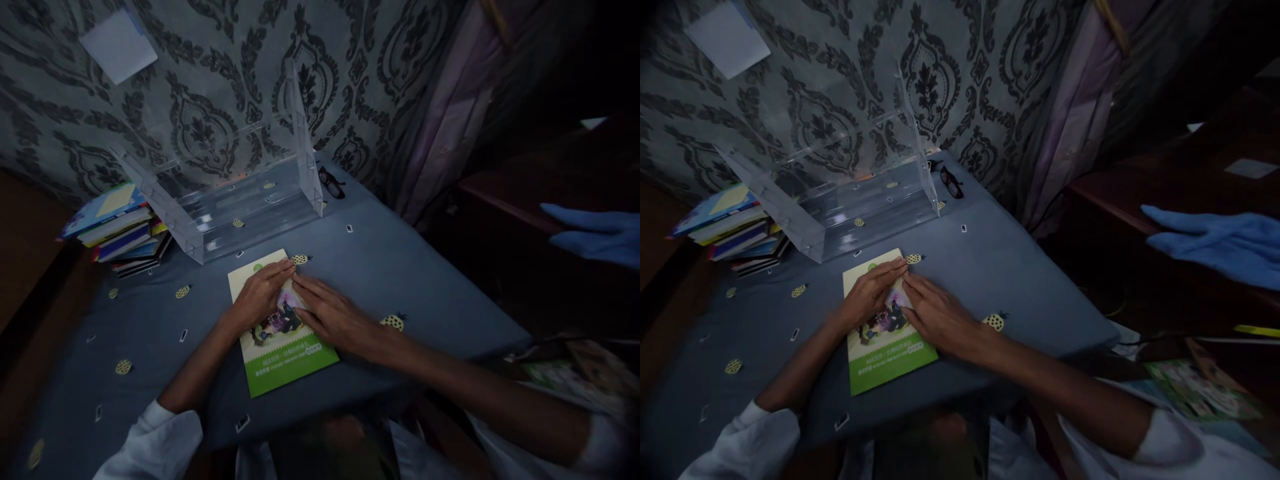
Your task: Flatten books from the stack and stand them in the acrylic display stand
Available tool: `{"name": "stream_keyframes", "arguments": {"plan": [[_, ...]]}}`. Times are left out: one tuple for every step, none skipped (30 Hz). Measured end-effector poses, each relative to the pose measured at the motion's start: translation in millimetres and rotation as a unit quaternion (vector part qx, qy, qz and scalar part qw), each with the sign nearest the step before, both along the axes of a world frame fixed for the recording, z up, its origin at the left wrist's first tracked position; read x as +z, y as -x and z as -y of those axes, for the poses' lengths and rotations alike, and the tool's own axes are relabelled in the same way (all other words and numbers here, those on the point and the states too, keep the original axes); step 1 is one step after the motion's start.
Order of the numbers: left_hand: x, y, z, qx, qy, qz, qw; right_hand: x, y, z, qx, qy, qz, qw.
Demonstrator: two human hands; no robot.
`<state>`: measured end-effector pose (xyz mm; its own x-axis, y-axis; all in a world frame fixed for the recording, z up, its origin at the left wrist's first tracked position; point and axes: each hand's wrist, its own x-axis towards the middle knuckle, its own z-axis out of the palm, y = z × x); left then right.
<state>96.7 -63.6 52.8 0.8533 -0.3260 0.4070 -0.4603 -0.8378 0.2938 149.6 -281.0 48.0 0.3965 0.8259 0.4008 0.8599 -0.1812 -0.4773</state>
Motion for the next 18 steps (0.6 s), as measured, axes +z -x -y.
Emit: {"name": "stream_keyframes", "arguments": {"plan": [[0.6, 1, 1, -0.003, 0.002, 0.002, 1.000, 0.7, 1, 2, 0.003, 0.000, -0.003, 1.000], [1.2, 2, 3, -0.007, 0.003, 0.003, 1.000, 1.4, 2, 3, 0.005, 0.000, -0.006, 1.000], [1.8, 3, 4, -0.011, 0.003, 0.003, 1.000, 1.9, 4, 5, 0.006, -0.001, -0.008, 1.000], [2.5, 5, 5, -0.013, 0.002, 0.002, 1.000, 2.2, 5, 7, 0.006, -0.002, -0.010, 1.000], [3.1, 6, 6, -0.015, 0.000, 0.000, 1.000, 2.3, 6, 8, 0.005, -0.005, -0.010, 1.000], [3.6, 7, 7, -0.017, -0.001, -0.002, 1.000, 2.2, 8, 10, 0.004, -0.008, -0.009, 1.000], [4.0, 9, 8, -0.019, -0.002, -0.003, 1.000, 2.0, 9, 12, 0.003, -0.010, -0.009, 1.000], [4.2, 10, 9, -0.022, -0.003, -0.003, 1.000, 1.7, 10, 13, 0.003, -0.010, -0.008, 1.000], [4.3, 11, 11, -0.026, -0.004, -0.001, 1.000, 1.6, 12, 15, 0.003, -0.010, -0.006, 1.000], [4.2, 13, 12, -0.029, -0.005, 0.000, 1.000, 1.6, 13, 17, 0.003, -0.009, -0.005, 1.000], [4.1, 14, 13, -0.031, -0.008, 0.000, 0.999, 1.8, 14, 18, 0.002, -0.007, -0.004, 1.000], [3.9, 16, 14, -0.032, -0.011, -0.001, 0.999, 2.1, 16, 20, 0.002, -0.004, -0.003, 1.000], [3.8, 17, 15, -0.031, -0.012, -0.004, 0.999, 2.6, 17, 22, 0.002, 0.000, -0.001, 1.000], [3.8, 19, 16, -0.029, -0.012, -0.007, 0.999, 3.1, 19, 23, 0.002, 0.004, 0.000, 1.000], [4.0, 20, 17, -0.029, -0.011, -0.009, 0.999, 3.6, 20, 25, 0.002, 0.007, 0.000, 1.000], [4.3, 22, 19, -0.029, -0.009, -0.010, 0.999, 4.0, 22, 27, 0.003, 0.009, 0.000, 1.000], [4.8, 24, 20, -0.031, -0.008, -0.010, 0.999, 4.2, 24, 28, 0.003, 0.010, 0.000, 1.000], [5.5, 25, 22, -0.033, -0.007, -0.009, 0.999, 4.3, 26, 30, 0.004, 0.011, 0.000, 1.000]]}}
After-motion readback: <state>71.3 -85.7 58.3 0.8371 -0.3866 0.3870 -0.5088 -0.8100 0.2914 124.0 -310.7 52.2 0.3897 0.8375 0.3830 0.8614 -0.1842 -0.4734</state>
